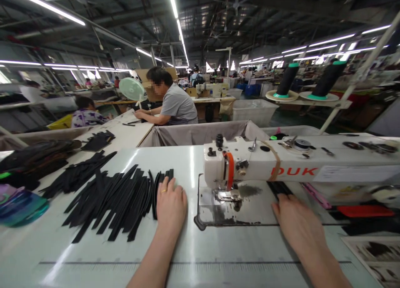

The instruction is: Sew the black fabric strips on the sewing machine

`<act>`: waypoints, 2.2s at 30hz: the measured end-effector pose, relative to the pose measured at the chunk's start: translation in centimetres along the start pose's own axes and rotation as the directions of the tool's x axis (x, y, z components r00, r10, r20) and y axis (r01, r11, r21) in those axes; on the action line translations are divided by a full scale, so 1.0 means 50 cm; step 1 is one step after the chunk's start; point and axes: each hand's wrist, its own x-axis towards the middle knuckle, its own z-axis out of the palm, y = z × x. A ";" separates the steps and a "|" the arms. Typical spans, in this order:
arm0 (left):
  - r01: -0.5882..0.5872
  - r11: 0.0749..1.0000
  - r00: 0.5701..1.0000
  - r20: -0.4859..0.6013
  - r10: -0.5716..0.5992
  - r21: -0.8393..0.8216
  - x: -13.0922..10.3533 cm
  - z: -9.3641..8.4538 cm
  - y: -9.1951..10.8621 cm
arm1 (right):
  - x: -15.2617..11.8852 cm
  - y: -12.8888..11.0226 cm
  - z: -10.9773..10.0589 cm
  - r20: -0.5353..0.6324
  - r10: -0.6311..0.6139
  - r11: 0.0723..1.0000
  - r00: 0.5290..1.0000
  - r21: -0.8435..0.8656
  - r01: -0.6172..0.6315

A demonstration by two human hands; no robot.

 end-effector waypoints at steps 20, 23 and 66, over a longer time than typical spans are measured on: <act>0.713 -0.149 0.673 0.610 0.417 -0.685 -0.042 0.001 0.133 | -0.084 -0.125 -0.069 -0.091 -0.272 0.716 0.958 0.646 0.265; 0.704 -0.255 0.709 0.631 0.314 -0.663 -0.029 0.003 0.112 | -0.062 -0.148 -0.076 -0.024 -0.386 0.582 0.922 0.769 0.263; -0.157 0.872 0.933 0.219 0.285 -0.465 -0.029 0.051 0.114 | -0.007 -0.184 0.033 -0.230 -0.672 0.654 0.704 0.263 0.710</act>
